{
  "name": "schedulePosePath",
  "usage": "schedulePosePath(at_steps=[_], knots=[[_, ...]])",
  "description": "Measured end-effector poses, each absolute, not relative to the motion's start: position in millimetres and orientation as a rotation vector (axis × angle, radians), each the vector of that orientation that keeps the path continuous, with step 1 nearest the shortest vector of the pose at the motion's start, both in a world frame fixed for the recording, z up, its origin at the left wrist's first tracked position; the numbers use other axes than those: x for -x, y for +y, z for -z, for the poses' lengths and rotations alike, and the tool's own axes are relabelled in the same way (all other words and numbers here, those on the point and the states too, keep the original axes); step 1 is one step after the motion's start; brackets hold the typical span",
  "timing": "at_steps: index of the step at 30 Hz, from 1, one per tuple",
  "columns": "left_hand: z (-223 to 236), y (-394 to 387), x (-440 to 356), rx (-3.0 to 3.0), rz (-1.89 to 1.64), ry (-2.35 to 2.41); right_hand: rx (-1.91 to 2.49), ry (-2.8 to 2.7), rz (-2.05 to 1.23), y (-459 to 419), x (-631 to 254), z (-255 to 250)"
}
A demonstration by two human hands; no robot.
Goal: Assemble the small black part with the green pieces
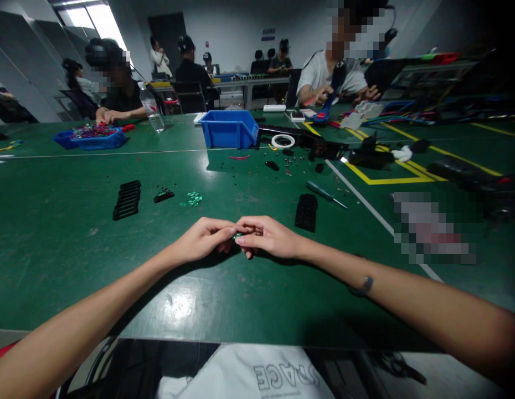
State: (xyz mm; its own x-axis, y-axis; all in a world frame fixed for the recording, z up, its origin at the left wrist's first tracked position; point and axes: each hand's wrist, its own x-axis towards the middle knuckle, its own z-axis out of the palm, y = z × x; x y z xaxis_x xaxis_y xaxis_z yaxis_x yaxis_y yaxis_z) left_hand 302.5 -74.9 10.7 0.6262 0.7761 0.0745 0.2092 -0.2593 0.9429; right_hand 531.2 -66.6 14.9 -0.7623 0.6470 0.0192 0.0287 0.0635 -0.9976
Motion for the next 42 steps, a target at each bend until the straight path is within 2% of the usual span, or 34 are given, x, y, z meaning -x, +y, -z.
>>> schedulePosePath(at_steps=[42], knots=[[-20, -76, -303, -1.695, -0.611, 0.770, 0.687, -1.856, -1.752, -66, -532, -15]])
